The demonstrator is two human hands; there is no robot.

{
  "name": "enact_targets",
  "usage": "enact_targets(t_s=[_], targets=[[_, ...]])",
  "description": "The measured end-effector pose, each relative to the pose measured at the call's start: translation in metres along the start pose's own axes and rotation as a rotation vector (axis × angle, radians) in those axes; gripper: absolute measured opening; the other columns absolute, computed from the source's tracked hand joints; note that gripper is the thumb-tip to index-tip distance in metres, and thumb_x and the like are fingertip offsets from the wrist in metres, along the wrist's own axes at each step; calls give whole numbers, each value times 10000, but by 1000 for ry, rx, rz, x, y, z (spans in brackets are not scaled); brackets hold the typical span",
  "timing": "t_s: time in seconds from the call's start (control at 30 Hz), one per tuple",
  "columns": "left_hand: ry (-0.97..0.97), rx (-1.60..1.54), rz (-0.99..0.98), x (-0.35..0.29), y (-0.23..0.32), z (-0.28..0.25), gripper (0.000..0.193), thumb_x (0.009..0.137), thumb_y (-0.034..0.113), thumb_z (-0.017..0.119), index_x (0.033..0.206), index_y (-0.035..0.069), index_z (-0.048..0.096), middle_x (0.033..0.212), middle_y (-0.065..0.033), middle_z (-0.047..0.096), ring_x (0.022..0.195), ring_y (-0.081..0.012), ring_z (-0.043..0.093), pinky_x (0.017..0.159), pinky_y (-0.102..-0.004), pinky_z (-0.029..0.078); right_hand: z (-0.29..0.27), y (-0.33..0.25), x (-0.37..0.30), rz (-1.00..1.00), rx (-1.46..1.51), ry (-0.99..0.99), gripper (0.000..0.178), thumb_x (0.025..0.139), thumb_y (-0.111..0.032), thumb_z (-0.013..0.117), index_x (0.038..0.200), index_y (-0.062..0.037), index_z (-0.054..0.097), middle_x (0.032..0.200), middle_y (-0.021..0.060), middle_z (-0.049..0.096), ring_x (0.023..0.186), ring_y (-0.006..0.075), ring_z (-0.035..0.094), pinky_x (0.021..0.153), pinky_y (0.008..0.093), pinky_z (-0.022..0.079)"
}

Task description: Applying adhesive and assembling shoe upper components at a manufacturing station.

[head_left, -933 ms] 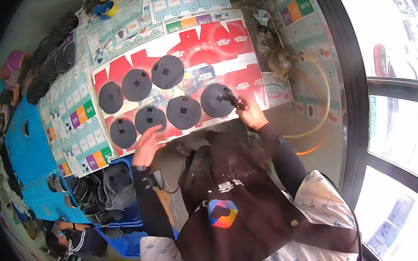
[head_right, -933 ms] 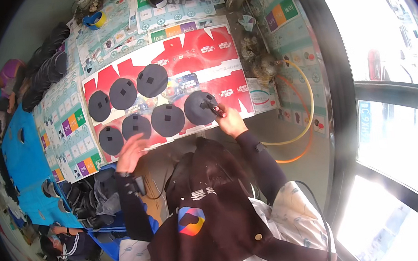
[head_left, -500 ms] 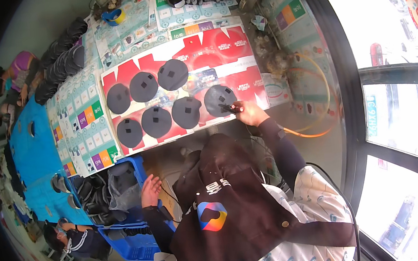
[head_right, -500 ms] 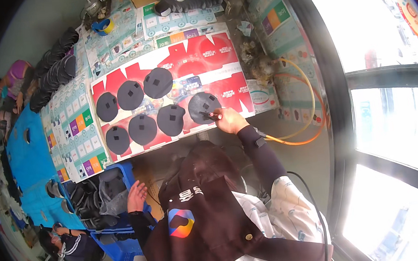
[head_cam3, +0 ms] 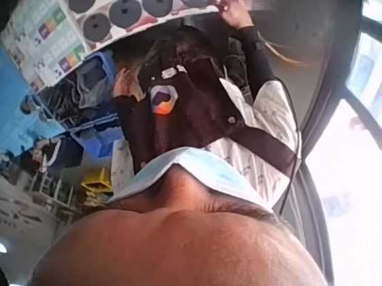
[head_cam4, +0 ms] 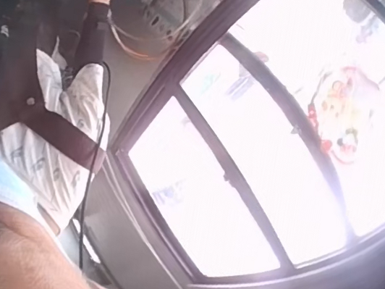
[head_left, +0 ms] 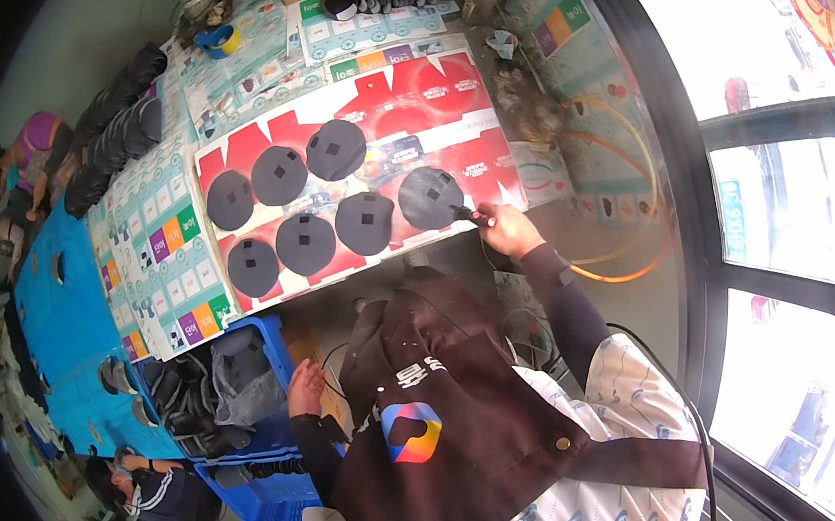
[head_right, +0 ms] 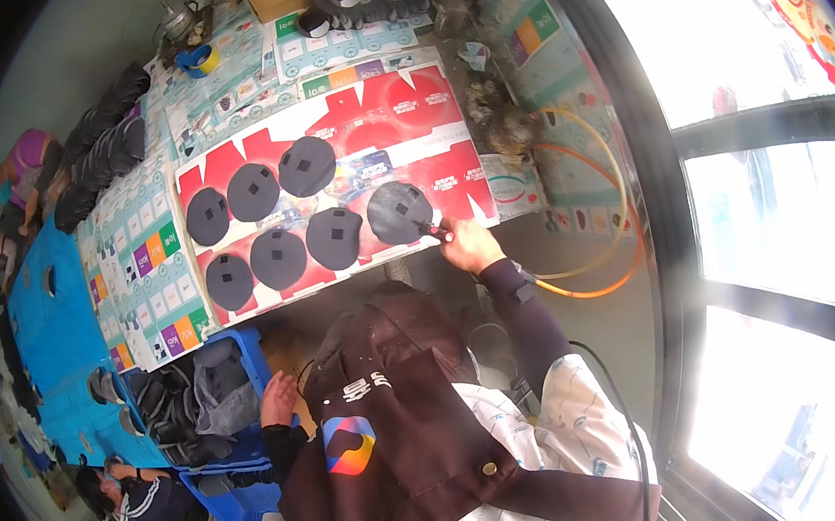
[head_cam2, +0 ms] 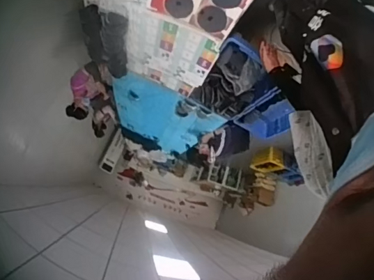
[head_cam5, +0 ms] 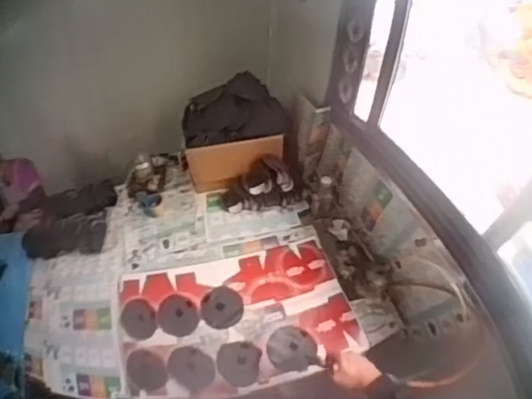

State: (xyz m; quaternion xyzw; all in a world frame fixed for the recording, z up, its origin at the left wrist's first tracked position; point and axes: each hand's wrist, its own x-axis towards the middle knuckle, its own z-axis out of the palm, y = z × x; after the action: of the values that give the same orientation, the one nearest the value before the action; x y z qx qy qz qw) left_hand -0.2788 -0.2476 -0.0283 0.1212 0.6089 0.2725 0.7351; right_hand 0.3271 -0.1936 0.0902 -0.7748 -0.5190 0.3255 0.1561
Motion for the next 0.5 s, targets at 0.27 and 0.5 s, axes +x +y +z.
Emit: enact_targets(t_s=[0.27, 0.5], targets=[[3, 28, -22, 5, 2, -12, 385, 1038, 276, 579, 1381, 103, 549, 1249, -114, 663, 1078, -249, 668, 886, -359, 537, -14, -9, -13, 130, -5, 167, 227, 884, -160, 546, 1029, -53, 685, 912, 272, 690, 909, 481, 659, 805, 553, 514], [49, 24, -29, 0, -5, -22, 378, 1036, 261, 577, 1379, 106, 554, 1249, -116, 665, 1077, -251, 669, 880, -349, 538, 8, -16, -24, 168, 97, 16, 280, 945, -278, 567, 1048, -51, 695, 959, 274, 690, 977, 461, 657, 832, 511, 518]])
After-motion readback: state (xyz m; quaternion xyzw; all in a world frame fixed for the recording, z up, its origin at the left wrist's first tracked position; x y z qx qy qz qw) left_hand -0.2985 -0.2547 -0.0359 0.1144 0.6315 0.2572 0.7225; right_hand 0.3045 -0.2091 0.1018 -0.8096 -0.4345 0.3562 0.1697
